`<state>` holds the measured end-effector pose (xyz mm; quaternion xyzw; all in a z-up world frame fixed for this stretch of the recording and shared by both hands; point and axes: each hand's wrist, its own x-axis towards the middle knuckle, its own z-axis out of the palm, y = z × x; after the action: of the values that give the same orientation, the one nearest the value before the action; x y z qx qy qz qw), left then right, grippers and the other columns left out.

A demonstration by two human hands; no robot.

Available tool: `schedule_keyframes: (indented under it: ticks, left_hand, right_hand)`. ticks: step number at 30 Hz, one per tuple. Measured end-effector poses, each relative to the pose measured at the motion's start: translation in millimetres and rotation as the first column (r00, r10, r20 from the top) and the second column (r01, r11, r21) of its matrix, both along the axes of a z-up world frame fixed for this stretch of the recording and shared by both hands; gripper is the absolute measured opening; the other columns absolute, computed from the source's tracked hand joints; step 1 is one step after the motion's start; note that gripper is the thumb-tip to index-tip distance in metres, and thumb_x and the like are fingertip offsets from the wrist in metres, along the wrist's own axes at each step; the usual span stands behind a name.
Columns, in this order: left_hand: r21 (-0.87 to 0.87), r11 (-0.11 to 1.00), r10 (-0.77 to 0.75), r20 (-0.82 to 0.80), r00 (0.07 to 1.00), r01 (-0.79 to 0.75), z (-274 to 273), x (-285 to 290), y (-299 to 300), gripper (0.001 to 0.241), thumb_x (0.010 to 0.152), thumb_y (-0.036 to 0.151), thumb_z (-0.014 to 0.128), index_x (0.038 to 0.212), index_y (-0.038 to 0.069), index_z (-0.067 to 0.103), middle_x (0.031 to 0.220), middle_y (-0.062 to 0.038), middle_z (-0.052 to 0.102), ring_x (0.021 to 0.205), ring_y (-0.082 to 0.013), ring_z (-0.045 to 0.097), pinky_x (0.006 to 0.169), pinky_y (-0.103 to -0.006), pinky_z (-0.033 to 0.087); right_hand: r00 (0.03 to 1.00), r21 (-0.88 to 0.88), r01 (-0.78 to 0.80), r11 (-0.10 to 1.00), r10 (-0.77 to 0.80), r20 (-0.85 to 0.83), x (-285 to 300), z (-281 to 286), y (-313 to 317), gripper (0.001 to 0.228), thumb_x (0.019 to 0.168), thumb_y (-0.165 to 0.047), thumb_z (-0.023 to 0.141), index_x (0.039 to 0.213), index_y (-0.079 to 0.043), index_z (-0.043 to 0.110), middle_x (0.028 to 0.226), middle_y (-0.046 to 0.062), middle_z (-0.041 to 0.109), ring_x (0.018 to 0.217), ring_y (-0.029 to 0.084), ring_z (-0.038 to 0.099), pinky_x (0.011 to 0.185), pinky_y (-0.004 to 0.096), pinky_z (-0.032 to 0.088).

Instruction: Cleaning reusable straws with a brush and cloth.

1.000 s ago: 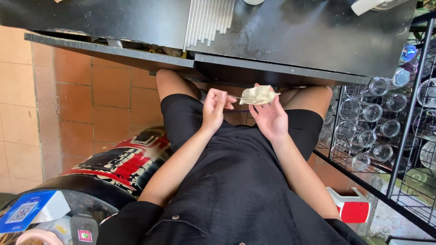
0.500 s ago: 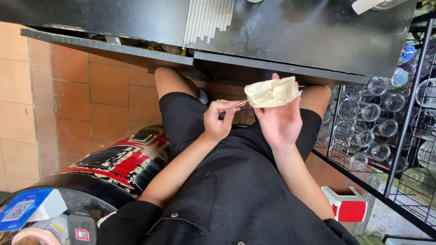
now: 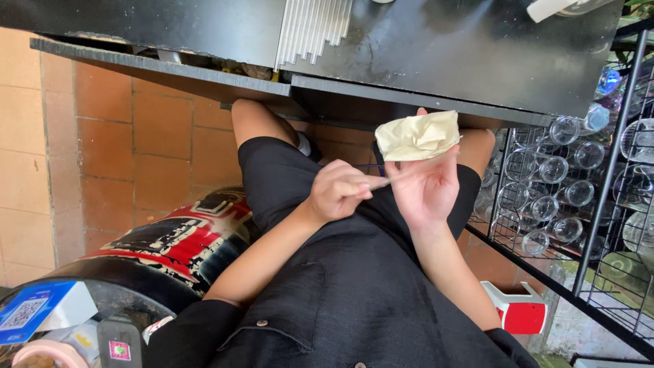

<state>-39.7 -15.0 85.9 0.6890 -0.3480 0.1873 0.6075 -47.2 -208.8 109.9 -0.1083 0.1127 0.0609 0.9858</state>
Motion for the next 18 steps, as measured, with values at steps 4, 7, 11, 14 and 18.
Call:
schedule_keyframes:
  ticks: [4,7,11,14,18]
  left_hand:
    - [0.070,0.995,0.067,0.028,0.997,-0.069,-7,4,7,0.023,0.096,0.011,0.074,0.110,0.013,0.056,0.107,-0.006,0.076,0.085,-0.0211,0.073,0.072,-0.0338,0.052]
    - [0.194,0.978,0.058,0.126,0.990,-0.082,-3,8,15,0.027,0.095,0.010,0.076,0.111,0.012,0.056,0.109,-0.006,0.075,0.086,-0.0222,0.072,0.072,-0.0348,0.051]
    - [0.268,0.955,0.082,0.177,0.981,-0.128,6,14,19,0.026,0.095,0.009,0.075,0.112,0.012,0.056,0.111,-0.006,0.076,0.085,-0.0217,0.072,0.070,-0.0348,0.049]
    - [0.193,0.963,0.173,0.078,0.982,-0.185,-2,14,14,0.022,0.098,0.008,0.072,0.112,0.011,0.056,0.110,-0.007,0.077,0.082,-0.0209,0.071,0.070,-0.0344,0.048]
    - [0.075,0.952,0.303,-0.101,0.948,-0.296,-17,5,0,0.018,0.097,0.007,0.072,0.106,0.007,0.056,0.099,-0.011,0.074,0.080,-0.0231,0.071,0.071,-0.0339,0.052]
  right_hand:
    - [0.999,-0.031,-0.028,0.999,0.028,0.030,-2,6,1,0.058,0.112,-0.047,0.043,0.164,-0.022,0.034,0.174,-0.005,0.030,0.159,0.025,0.032,0.129,0.053,0.024]
    - [1.000,0.002,-0.008,1.000,0.008,-0.021,-2,12,2,0.060,0.112,-0.046,0.041,0.165,-0.019,0.033,0.172,-0.003,0.031,0.158,0.025,0.032,0.132,0.054,0.026]
    - [1.000,0.025,-0.019,1.000,0.019,-0.021,-6,9,-2,0.059,0.112,-0.045,0.041,0.164,-0.019,0.034,0.171,-0.001,0.035,0.157,0.027,0.034,0.130,0.054,0.026]
    - [0.997,0.020,0.017,1.000,-0.016,-0.072,-10,8,3,0.053,0.115,-0.043,0.040,0.162,-0.018,0.035,0.168,0.001,0.038,0.156,0.026,0.036,0.132,0.054,0.026]
    - [0.996,-0.144,-0.048,0.988,0.036,-0.084,-13,10,18,0.053,0.112,-0.039,0.041,0.159,-0.014,0.037,0.164,0.006,0.040,0.154,0.025,0.039,0.132,0.047,0.028]
